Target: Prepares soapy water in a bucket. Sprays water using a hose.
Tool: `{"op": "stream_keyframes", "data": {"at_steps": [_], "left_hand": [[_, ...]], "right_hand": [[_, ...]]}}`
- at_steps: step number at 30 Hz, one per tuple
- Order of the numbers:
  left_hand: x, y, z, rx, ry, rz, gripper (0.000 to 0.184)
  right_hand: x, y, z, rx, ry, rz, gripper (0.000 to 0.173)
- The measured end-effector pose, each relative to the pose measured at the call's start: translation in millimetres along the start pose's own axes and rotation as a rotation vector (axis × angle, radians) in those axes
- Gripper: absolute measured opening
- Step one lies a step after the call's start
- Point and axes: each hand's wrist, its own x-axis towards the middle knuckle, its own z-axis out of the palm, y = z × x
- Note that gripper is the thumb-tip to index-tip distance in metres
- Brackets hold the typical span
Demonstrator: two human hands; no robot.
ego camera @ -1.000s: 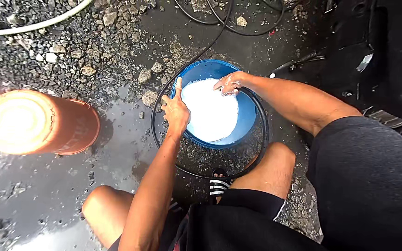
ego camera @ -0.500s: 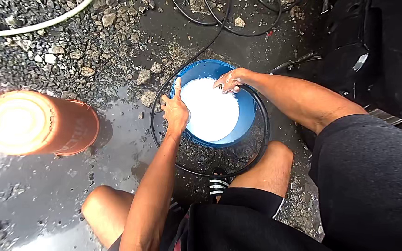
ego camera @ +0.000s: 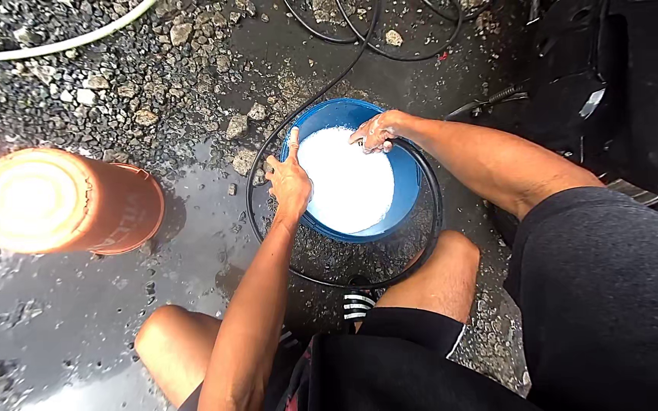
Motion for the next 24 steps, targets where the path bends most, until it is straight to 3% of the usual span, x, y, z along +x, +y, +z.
{"op": "stream_keyframes", "data": {"at_steps": [2,6,15,20,24], "left_hand": [[-0.8,0.3,-0.8,-0.003,-0.004,0.000,0.104],[-1.4,0.2,-0.9,0.002,-0.003,0.003,0.103],[0.2,0.5,0.2,0.003,0.006,-0.007,0.105],[-0.2,0.5,0.3,0.010,0.004,-0.007,0.106],[-0.7,-1.1,0.7,-0.004,0.007,0.009,0.105]], "right_hand": [[-0.8,0.2,0.5,-0.013,0.004,-0.011,0.035],[-1.2,0.6,-0.3,-0.027,0.003,0.002,0.026],[0.1,4.7,-1.5,-0.018,0.008,0.010,0.041],[0.8,6.7,-0.6,-0.010,0.003,0.004,0.035],[-1.7,5.9,-0.2,0.012,0.015,0.003,0.040]]}}
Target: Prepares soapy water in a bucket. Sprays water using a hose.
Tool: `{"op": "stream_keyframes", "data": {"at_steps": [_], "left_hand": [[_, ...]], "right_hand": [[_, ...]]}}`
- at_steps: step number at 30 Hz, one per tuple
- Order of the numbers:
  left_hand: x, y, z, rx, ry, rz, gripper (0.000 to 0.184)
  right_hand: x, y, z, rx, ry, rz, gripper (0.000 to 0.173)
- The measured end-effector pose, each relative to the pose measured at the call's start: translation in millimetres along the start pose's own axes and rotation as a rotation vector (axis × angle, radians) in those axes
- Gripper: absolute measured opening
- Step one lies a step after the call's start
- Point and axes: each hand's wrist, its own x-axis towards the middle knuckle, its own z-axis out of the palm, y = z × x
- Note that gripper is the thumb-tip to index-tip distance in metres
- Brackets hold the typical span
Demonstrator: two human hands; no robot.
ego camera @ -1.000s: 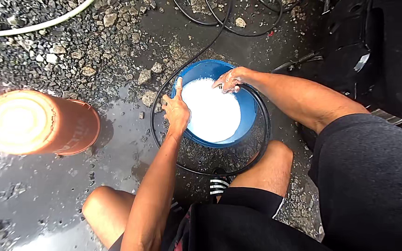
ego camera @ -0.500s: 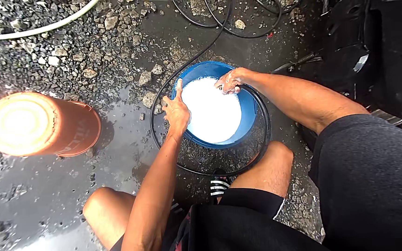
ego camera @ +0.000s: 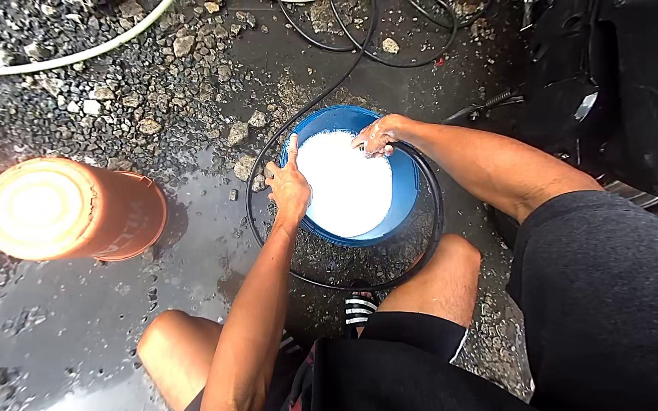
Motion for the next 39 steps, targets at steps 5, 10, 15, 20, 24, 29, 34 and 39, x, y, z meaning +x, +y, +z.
{"op": "stream_keyframes", "data": {"at_steps": [5,10,15,20,24,29,34,39], "left_hand": [[1.2,-0.6,1.4,0.017,-0.001,-0.006,0.104],[0.1,-0.6,1.1,0.004,0.003,-0.002,0.104],[0.4,0.1,0.0,0.004,0.001,-0.010,0.105],[1.7,1.0,0.2,0.005,0.002,-0.015,0.106],[2.0,1.3,0.0,0.012,-0.008,-0.018,0.106],[0.3,1.4,-1.4,0.012,-0.006,-0.012,0.105],[0.7,2.3,-1.5,0.015,-0.008,-0.020,0.104],[1.0,2.7,-1.3,0.020,-0.004,-0.025,0.106]], "right_hand": [[-3.9,-2.5,-2.8,0.001,0.000,0.014,0.046],[-4.4,-1.2,-2.4,0.030,-0.015,0.044,0.064],[-4.3,-2.3,-3.1,0.013,-0.034,0.045,0.068],[-8.0,-4.3,-4.2,0.038,-0.023,0.035,0.058],[-13.4,-6.7,-5.6,0.041,-0.021,0.039,0.057],[-12.4,-4.1,-9.4,-0.026,-0.024,0.020,0.057],[-17.6,-7.3,-11.5,-0.030,0.000,0.043,0.052],[-12.4,-8.7,-11.2,-0.035,0.025,0.041,0.052]]}}
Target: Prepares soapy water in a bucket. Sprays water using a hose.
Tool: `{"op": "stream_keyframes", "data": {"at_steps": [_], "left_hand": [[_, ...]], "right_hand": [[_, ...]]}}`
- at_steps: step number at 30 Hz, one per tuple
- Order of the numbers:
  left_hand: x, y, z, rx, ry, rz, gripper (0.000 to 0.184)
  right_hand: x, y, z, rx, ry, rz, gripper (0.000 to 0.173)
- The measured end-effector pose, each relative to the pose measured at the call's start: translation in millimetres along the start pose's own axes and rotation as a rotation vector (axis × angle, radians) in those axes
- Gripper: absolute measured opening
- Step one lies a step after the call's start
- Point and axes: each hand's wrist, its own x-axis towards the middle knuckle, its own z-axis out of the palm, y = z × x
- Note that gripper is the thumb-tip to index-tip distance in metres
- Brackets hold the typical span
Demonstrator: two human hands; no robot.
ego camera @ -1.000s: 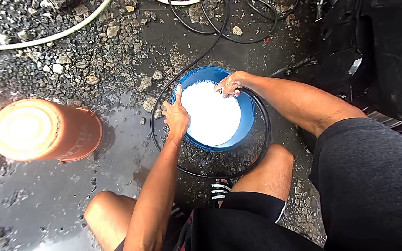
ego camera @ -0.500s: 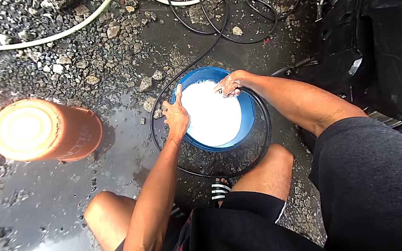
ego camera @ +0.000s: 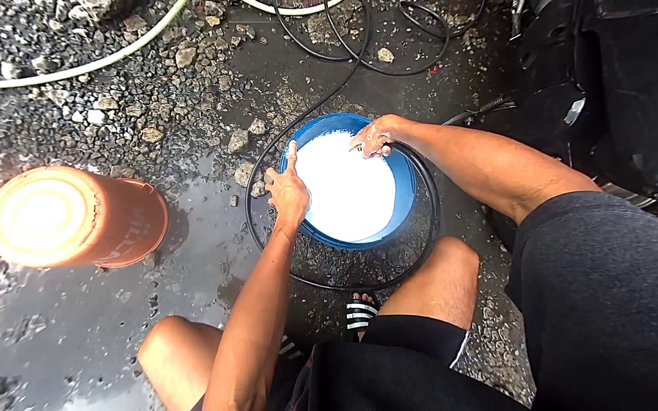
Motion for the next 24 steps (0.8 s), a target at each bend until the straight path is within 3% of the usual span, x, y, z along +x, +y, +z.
{"op": "stream_keyframes", "data": {"at_steps": [3,8,16,20,24], "left_hand": [[0.3,-1.2,1.5,-0.009,0.006,0.005,0.106],[-1.6,-0.8,1.2,-0.013,-0.001,0.002,0.105],[-2.6,-0.5,0.0,-0.005,-0.008,0.000,0.105],[-1.4,1.1,-0.2,-0.008,0.000,-0.006,0.105],[-1.3,1.0,-0.1,-0.003,-0.001,-0.009,0.106]], "right_hand": [[7.8,2.1,1.6,-0.003,0.028,-0.021,0.036],[7.9,-3.1,3.5,-0.070,0.046,-0.090,0.040],[14.9,-13.3,5.6,-0.035,0.080,-0.126,0.020],[13.5,-13.6,7.1,-0.069,0.062,-0.130,0.043],[18.1,-8.8,9.0,-0.090,0.068,-0.113,0.036]]}}
